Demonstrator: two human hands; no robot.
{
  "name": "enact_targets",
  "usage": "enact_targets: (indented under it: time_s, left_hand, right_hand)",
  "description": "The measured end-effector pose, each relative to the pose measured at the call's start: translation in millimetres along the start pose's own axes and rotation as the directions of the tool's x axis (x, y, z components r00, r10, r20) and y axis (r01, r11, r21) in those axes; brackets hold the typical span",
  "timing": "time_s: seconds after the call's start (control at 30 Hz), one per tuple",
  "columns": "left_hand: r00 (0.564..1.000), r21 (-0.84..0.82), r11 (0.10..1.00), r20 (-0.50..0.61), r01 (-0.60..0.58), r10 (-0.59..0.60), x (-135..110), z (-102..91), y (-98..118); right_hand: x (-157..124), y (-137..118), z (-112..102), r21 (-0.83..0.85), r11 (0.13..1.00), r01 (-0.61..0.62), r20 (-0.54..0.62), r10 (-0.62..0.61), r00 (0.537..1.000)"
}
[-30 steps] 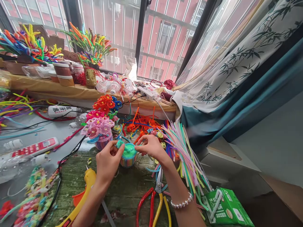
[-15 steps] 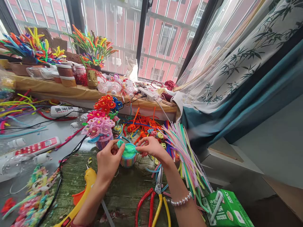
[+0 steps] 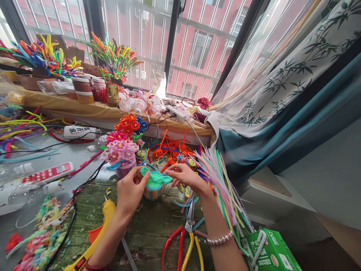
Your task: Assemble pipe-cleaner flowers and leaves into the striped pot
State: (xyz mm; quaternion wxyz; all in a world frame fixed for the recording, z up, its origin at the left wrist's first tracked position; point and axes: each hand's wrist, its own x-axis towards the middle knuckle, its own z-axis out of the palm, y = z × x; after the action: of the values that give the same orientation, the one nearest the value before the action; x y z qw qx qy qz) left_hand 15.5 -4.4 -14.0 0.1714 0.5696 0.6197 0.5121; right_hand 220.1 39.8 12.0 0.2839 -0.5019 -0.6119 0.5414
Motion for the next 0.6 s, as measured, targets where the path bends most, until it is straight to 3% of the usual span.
enact_targets:
  time_s: [0.17,0.23,0.3,0.43,0.6]
  left_hand:
    - [1.000,-0.007,1.000,0.021,0.005,-0.004,1,-0.8,-1]
    - [0.999,-0.013,1.000,0.040,0.006,-0.005,1,-0.8,-2]
    - [0.998,-0.022,1.000,0.060,0.004,-0.003,2,-0.9,-3]
    - [0.997,-0.033,0.999,0.077,-0.005,0.007,3,-1.5,-4]
    - [0.993,-0.063,0.998,0.114,-0.022,0.029,4,-0.3,-8]
  right_hand:
    - [-18,-2,-6,-0.246,0.961,0.122,-0.044,-0.137,0.990]
    - [-23,0,9,-0.343,0.929,0.138,-0.089,-0.179,0.980]
    - [-25,4,31,-0.399,0.910,0.115,-0.211,-0.213,0.954]
    - [-24,13,70,-0.320,0.940,0.121,-0.357,-0.238,0.903]
    - [-23,21,84,-0.174,0.971,0.166,-0.431,-0.227,0.873]
